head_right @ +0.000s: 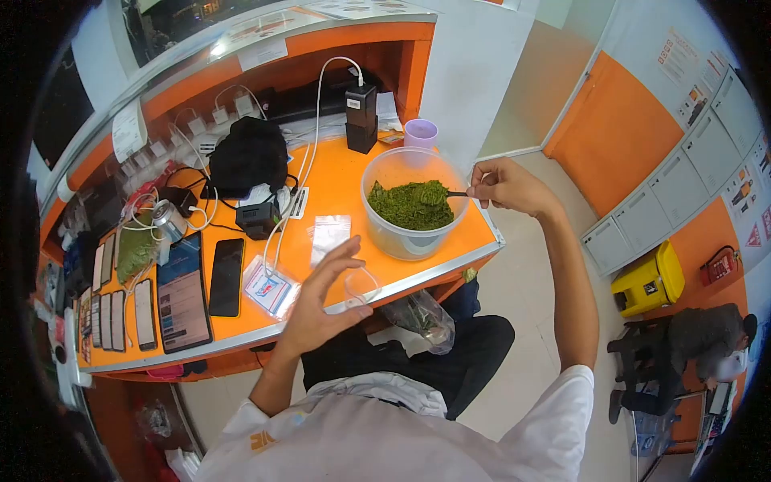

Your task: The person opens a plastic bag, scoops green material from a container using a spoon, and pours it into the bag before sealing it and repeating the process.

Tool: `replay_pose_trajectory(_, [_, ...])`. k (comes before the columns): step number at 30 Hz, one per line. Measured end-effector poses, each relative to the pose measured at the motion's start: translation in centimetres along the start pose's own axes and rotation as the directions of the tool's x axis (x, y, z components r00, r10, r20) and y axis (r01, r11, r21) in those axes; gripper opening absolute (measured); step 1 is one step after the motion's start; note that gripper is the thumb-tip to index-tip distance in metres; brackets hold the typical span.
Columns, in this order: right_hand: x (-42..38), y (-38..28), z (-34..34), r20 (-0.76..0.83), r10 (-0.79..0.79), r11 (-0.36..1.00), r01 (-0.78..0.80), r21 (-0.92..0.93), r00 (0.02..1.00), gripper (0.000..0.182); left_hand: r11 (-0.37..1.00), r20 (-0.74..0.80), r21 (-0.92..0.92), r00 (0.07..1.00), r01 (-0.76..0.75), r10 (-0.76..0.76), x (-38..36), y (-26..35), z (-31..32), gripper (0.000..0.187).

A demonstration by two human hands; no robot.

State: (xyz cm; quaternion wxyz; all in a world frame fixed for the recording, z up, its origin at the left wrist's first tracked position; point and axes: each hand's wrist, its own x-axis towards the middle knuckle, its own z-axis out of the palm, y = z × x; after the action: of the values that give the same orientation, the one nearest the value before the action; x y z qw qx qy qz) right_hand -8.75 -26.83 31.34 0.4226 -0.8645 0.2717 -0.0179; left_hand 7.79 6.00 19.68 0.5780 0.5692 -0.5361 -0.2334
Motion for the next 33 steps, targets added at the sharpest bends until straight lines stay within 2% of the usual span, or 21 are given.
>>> replay_pose_trajectory(6, [0.6, 1.5, -0.4, -0.039, 0.004, 0.999, -0.003, 0.033, 0.999, 0.017, 0.982, -0.013, 0.184, 0.999, -0.045, 0.048, 1.3, 2.8, -3.1, 0.063])
replay_pose_trajectory(8, [0.8, 2.0, -0.6, 0.068, -0.035, 0.996, 0.03, 0.082, 0.997, 0.019, 0.966, -0.005, 0.25, 0.998, -0.058, 0.061, 2.1, 4.1, -3.7, 0.064])
replay_pose_trajectory(14, [1.3, 2.8, -0.3, -0.004, -0.08, 0.995, 0.08, 0.06, 0.997, 0.019, 0.886, 0.058, 0.443, 0.991, -0.136, 0.123, 5.3, 6.5, -4.5, 0.062])
replay_pose_trajectory(18, [0.9, 2.7, -0.5, 0.017, -0.073, 0.995, 0.072, 0.075, 0.997, 0.02, 0.869, 0.08, 0.47, 0.988, -0.153, 0.131, 8.3, 7.4, -4.5, 0.06])
replay_pose_trajectory(20, [0.9, 2.9, -0.6, 0.057, -0.078, 0.992, 0.071, 0.107, 0.995, 0.021, 0.832, 0.175, 0.523, 0.979, -0.185, 0.107, 10.2, 7.2, -4.7, 0.057])
replay_pose_trajectory(24, [0.8, 2.9, -0.4, 0.001, -0.095, 0.988, 0.095, 0.12, 0.995, 0.019, 0.773, 0.231, 0.587, 0.965, -0.241, 0.126, 14.1, 5.5, -4.8, 0.056])
replay_pose_trajectory(26, [0.6, 3.1, -0.6, 0.055, -0.124, 0.987, 0.117, 0.114, 0.991, 0.016, 0.706, 0.295, 0.637, 0.944, -0.309, 0.147, 15.9, 4.9, -4.9, 0.059])
replay_pose_trajectory(33, [-0.3, 2.4, -1.3, -0.013, -0.17, 0.97, 0.17, 0.175, 0.985, 0.012, 0.676, 0.391, 0.652, 0.916, -0.343, 0.087, 19.1, 3.7, -3.9, 0.066])
